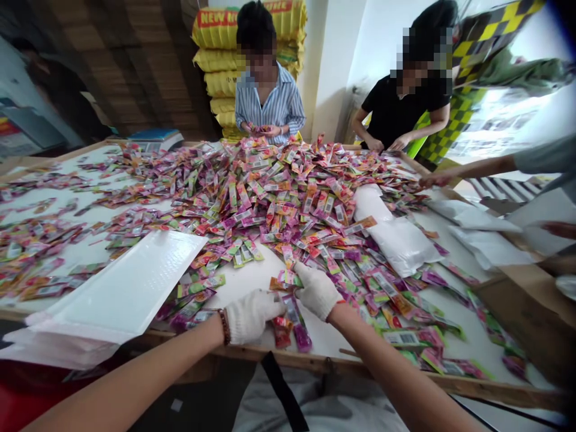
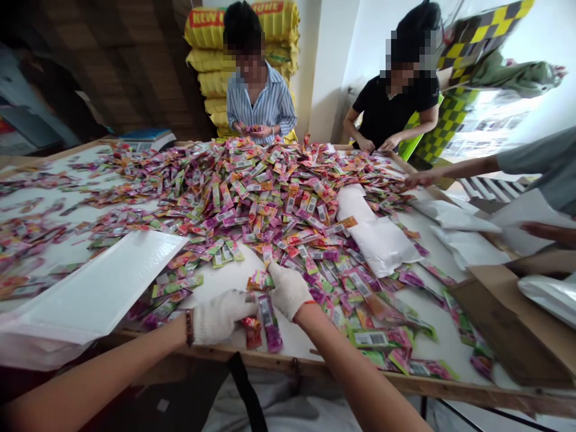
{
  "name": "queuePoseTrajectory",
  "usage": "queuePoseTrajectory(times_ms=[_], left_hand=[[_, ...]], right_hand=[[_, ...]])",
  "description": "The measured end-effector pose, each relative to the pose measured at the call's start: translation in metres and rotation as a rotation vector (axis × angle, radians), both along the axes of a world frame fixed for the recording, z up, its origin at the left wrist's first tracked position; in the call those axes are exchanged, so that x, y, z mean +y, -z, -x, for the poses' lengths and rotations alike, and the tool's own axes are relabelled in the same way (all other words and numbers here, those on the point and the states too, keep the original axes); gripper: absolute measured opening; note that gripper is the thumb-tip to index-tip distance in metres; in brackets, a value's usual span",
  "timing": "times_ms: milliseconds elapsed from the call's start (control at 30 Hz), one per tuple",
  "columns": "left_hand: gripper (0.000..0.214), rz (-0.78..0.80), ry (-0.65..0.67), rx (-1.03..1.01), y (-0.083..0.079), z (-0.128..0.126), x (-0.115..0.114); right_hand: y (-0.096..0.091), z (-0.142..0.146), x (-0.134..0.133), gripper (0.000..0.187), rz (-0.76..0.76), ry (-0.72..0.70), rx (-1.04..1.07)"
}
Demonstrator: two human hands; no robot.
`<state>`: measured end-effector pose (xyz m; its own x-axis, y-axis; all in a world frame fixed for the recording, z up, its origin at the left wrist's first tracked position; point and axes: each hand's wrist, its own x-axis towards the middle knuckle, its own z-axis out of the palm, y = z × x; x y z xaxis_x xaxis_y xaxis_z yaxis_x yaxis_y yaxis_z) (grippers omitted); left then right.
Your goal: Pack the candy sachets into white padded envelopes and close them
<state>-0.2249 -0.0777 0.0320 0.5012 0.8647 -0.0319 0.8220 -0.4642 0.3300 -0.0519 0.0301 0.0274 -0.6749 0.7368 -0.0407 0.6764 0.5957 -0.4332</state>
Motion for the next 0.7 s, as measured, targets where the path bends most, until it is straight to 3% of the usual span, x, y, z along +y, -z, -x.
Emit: queuePoseTrajectory(times_ms=[200, 333, 433, 500, 600, 700], left_hand=[[0.011, -0.229, 0.193, 0.169, 0.002, 0.0, 0.001], [0.01, -0.23, 0.195, 0.149, -0.003, 0.003, -0.01], [0.014, -0.186, 0.082, 0.092, -0.01, 0.002, -0.014], [0.023, -0.17, 0.075, 0.05, -0.014, -0.003, -0.01], [0.033, -0.125, 0.141, 0.099, -0.014, -0.014, 0.007], [0.02, -0.086, 0.21, 0.242, -0.009, -0.022, 0.024]], right_hand=[[-0.002, 0.029, -0.003, 0.015, -0.047, -0.186, -0.234], [-0.008, 0.017, 0.002, 0.01, -0.02, -0.197, -0.085], [-0.014, 0.002, 0.016, 0.025, 0.088, 0.002, 0.16], [-0.017, 0.001, 0.028, 0.037, 0.152, 0.187, 0.216], [-0.012, 0.017, 0.041, 0.045, 0.193, 0.334, 0.169], [0.006, 0.039, 0.043, 0.046, 0.214, 0.36, 0.003]])
